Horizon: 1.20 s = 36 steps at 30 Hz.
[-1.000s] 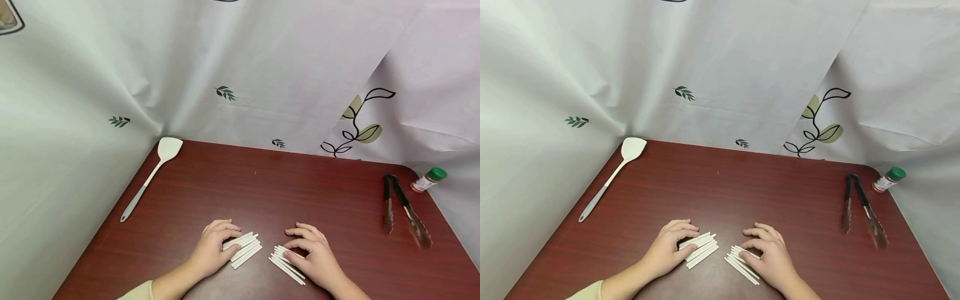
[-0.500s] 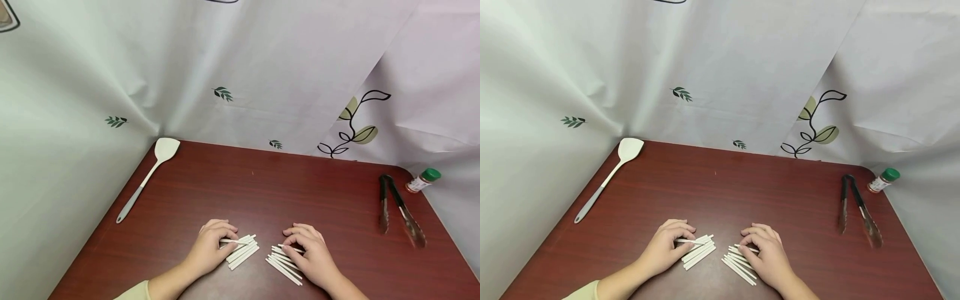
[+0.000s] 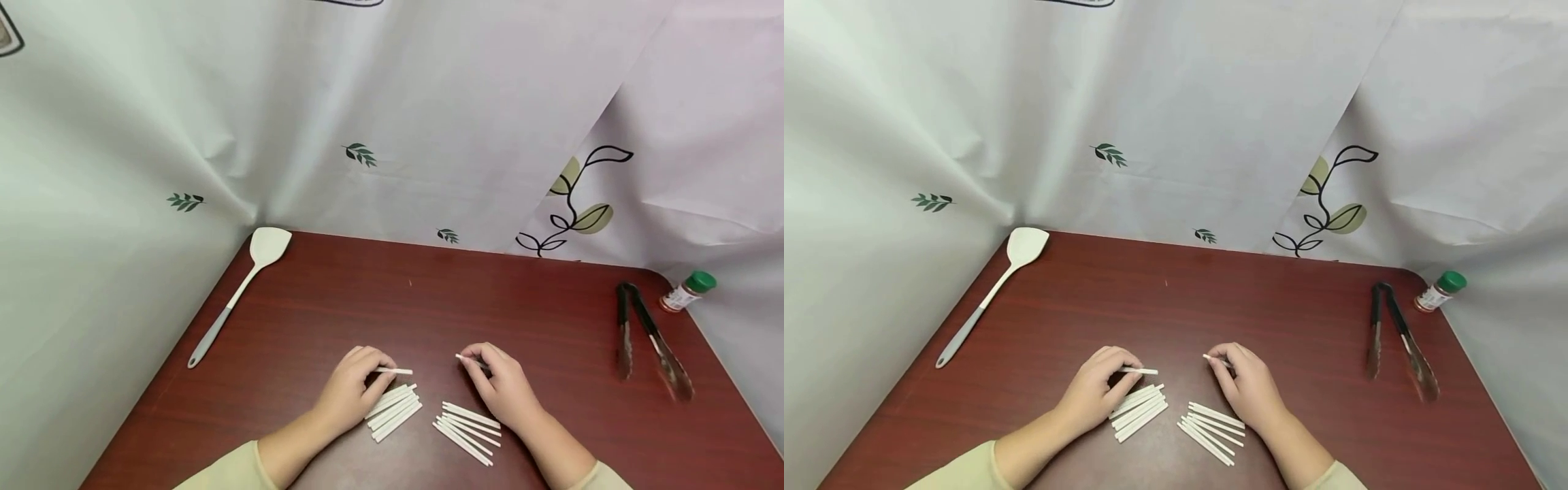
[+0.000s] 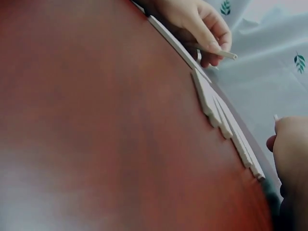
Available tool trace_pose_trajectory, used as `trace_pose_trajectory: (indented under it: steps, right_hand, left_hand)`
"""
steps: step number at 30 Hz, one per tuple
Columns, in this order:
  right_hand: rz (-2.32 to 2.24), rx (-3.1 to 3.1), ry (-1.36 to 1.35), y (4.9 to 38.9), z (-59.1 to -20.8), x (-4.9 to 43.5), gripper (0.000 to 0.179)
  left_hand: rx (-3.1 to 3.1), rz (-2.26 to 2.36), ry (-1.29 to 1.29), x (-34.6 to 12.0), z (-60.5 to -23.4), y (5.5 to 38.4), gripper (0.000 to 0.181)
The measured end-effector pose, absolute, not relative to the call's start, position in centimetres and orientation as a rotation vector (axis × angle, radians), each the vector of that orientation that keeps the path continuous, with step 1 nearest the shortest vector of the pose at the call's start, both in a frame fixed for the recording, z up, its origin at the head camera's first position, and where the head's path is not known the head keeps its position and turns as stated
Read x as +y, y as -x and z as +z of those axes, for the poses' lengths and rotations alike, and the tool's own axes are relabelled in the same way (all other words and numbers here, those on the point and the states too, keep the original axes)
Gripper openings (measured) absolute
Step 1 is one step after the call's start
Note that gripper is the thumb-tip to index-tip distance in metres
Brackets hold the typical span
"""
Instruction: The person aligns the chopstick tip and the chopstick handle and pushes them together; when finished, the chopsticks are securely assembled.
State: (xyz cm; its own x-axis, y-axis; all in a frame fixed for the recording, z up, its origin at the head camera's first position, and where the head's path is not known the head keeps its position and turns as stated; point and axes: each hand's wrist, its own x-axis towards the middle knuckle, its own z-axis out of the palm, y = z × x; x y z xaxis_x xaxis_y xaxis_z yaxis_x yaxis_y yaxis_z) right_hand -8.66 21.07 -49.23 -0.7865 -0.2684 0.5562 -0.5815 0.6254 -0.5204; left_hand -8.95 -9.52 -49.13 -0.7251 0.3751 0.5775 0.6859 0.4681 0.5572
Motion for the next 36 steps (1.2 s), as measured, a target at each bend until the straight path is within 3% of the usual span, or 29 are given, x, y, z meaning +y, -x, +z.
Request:
trace_pose_trajectory:
  steps: [11, 23, 36]
  right_hand:
    - [1.024, -2.338, -0.822, 11.4, -49.4, 19.9, 0.017]
    - [1.106, -2.296, -1.063, 10.8, -49.2, 18.6, 0.023]
    - [1.153, -2.308, -1.118, 10.3, -49.0, 18.5, 0.025]
  left_hand:
    - [-2.442, -1.103, 0.853, -8.0, -49.5, 11.5, 0.009]
    - [-2.418, -1.095, 0.958, -8.0, -49.4, 11.2, 0.006]
    - [-2.343, -1.108, 1.042, -7.6, -49.3, 10.9, 0.008]
